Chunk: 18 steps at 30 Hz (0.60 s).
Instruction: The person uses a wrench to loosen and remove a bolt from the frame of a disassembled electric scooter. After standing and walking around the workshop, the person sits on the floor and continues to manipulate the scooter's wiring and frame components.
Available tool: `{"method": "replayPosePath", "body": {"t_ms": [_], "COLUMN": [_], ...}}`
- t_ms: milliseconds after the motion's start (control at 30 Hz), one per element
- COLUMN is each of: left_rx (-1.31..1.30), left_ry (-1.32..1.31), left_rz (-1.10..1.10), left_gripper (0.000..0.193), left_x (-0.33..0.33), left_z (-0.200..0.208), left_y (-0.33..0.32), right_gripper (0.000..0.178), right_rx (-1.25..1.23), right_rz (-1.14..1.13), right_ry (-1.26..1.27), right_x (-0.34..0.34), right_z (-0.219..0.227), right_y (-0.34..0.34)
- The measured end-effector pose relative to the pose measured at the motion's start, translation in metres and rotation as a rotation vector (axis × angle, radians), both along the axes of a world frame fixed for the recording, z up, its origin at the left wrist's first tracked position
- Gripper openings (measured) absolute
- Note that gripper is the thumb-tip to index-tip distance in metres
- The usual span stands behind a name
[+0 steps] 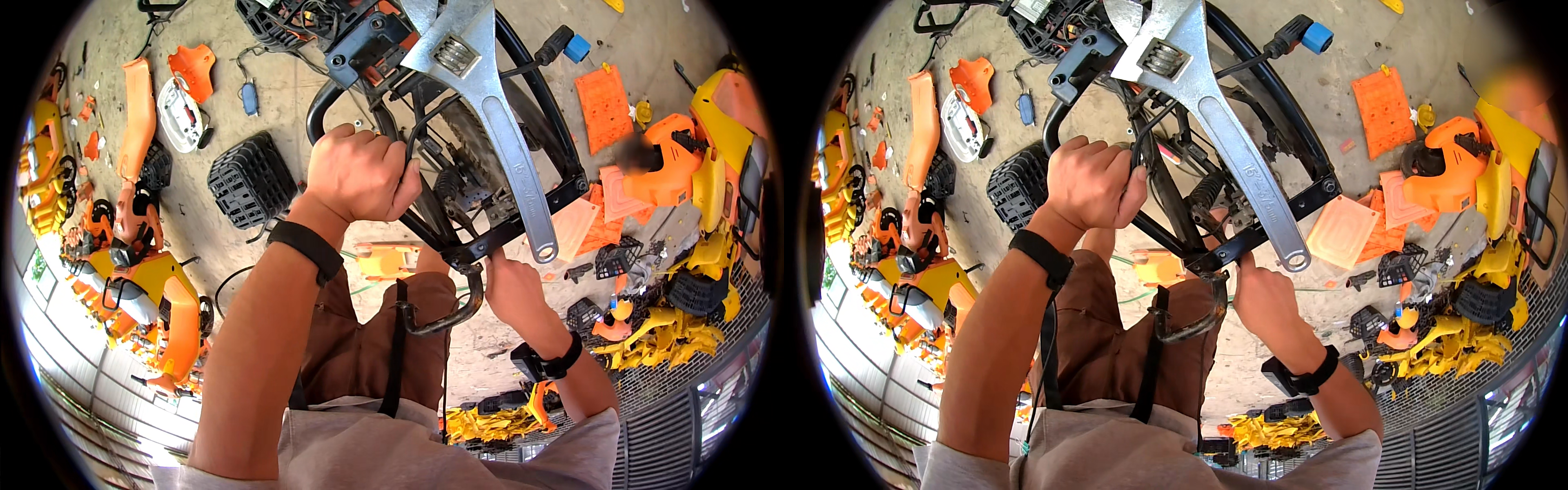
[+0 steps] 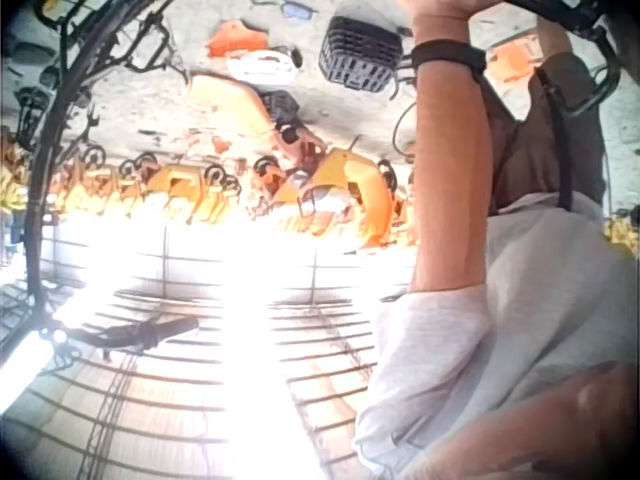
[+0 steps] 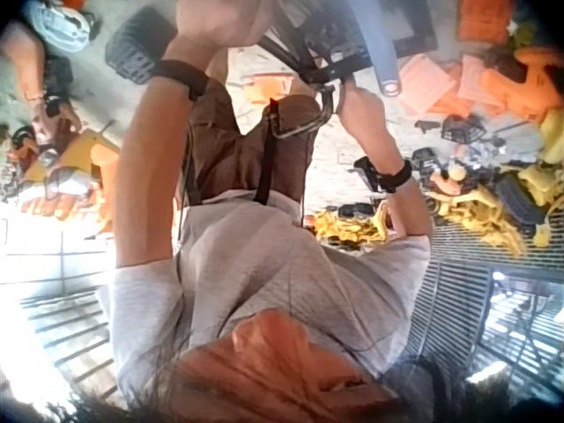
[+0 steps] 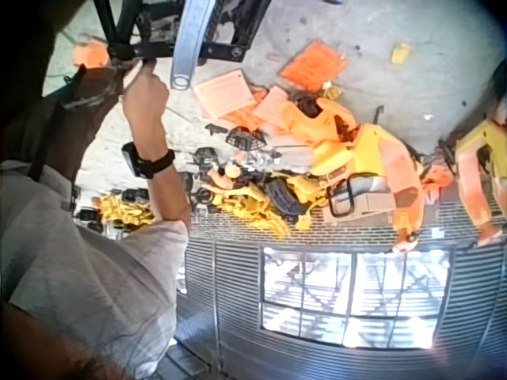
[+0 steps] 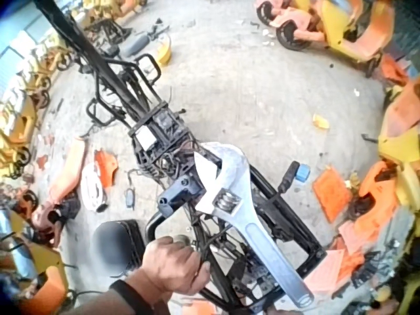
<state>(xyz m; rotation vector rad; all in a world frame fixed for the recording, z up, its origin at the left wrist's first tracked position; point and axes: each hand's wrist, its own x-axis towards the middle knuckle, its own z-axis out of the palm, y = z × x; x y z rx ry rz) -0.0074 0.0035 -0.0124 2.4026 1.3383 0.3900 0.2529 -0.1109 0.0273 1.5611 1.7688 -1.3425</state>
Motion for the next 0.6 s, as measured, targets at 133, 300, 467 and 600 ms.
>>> {"method": "replayPosePath", "body": {"t_ms": [133, 300, 467, 600], "left_rx": [0.000, 0.004, -0.005, -0.004], "left_ry": [-0.012, -0.008, -0.010, -0.006], "left_rz": [-0.007, 0.008, 0.008, 0.005], "left_gripper": [0.023, 0.023, 0.023, 0.023], "left_x": [0.000, 0.000, 0.000, 0.000], "left_z": [0.000, 0.000, 0.000, 0.000], "left_y": [-0.001, -0.001, 0.000, -0.001], "right_gripper": [0.018, 0.015, 0.016, 0.016], "right_rx": [0.024, 0.111, 0.005, 0.015], "right_rz": [0.090, -0.031, -0.213, -0.185], "right_ry": [0.053, 0.136, 0.098, 0.094], "right_x": [0.001, 0.000, -0.004, -0.003], "right_z": [-0.017, -0.042, -0.047, -0.047], "right_y": [-0.008, -0.018, -0.031, -0.031]}}
